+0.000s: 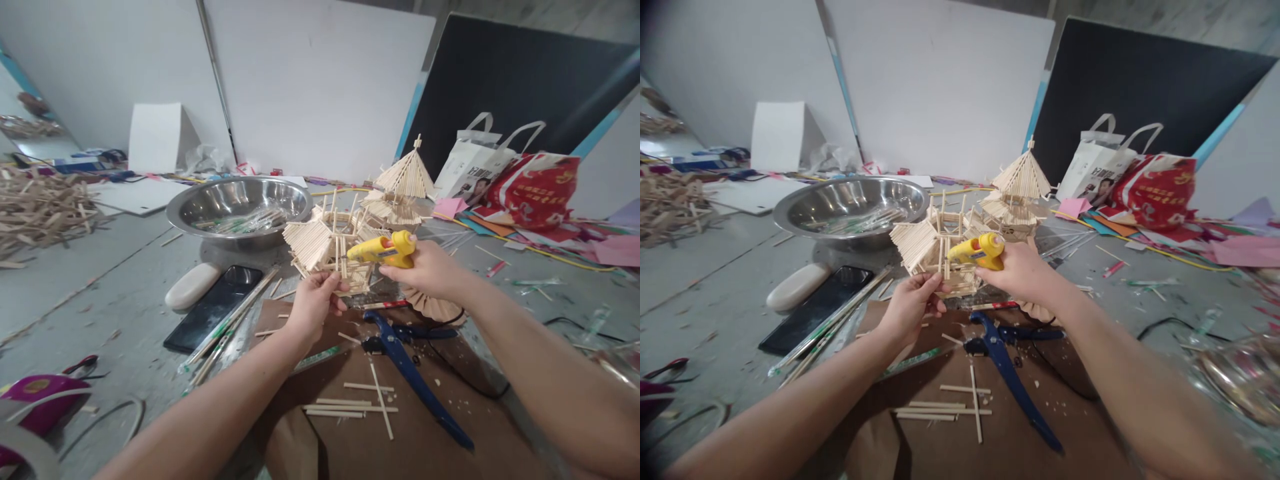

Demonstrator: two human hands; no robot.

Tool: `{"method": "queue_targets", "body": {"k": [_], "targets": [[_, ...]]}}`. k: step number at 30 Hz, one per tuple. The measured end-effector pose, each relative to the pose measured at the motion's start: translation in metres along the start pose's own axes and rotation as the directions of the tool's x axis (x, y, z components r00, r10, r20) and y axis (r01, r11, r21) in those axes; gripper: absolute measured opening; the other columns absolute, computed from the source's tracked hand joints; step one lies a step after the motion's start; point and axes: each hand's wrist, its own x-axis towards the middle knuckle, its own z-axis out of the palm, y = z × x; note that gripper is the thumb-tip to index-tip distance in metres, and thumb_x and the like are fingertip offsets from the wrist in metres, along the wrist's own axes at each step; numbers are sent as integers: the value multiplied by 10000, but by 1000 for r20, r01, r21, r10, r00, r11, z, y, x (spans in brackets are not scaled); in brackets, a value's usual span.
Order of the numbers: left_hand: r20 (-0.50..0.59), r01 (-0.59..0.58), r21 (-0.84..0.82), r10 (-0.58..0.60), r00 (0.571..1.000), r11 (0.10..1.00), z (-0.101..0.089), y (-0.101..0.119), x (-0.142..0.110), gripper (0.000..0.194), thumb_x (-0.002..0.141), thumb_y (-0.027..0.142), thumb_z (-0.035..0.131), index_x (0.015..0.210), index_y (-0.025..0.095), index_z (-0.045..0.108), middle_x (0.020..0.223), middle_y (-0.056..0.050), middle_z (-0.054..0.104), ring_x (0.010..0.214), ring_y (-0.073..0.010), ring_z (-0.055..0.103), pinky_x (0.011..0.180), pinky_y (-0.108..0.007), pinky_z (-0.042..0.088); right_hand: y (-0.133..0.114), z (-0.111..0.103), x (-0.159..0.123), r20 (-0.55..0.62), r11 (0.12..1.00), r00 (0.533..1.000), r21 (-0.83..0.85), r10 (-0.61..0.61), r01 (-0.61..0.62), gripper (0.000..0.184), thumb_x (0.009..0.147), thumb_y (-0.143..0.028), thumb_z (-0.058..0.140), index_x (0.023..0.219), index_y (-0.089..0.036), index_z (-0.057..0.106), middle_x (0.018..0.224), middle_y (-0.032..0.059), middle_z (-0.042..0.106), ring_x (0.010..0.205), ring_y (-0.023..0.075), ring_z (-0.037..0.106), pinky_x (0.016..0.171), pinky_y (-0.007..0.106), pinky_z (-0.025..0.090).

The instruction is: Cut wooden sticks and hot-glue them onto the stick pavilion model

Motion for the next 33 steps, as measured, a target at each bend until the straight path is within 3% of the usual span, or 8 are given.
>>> {"method": "queue_targets", "body": {"k": [6, 33], "targets": [[10, 5, -10, -5, 1000, 1000, 1, 0, 2, 202, 671, 312, 563, 717, 122, 512, 632, -27, 607, 325, -39, 458, 305, -147, 335, 1, -1, 0, -39, 999, 999, 45, 5, -3, 259, 692, -383, 503, 851, -205, 603, 797, 27, 643, 728, 166, 573, 648, 277, 426], [30, 19, 44, -21, 999, 999, -3, 5, 6, 210, 639, 300, 589, 683, 100, 544, 654, -59, 630, 322, -59, 464, 298, -175, 354, 3, 13, 17, -159, 1000, 987, 10, -1, 2, 290, 697, -378, 503, 885, -185, 610, 830, 76, 637, 788, 203, 571, 694, 328, 422]]}}
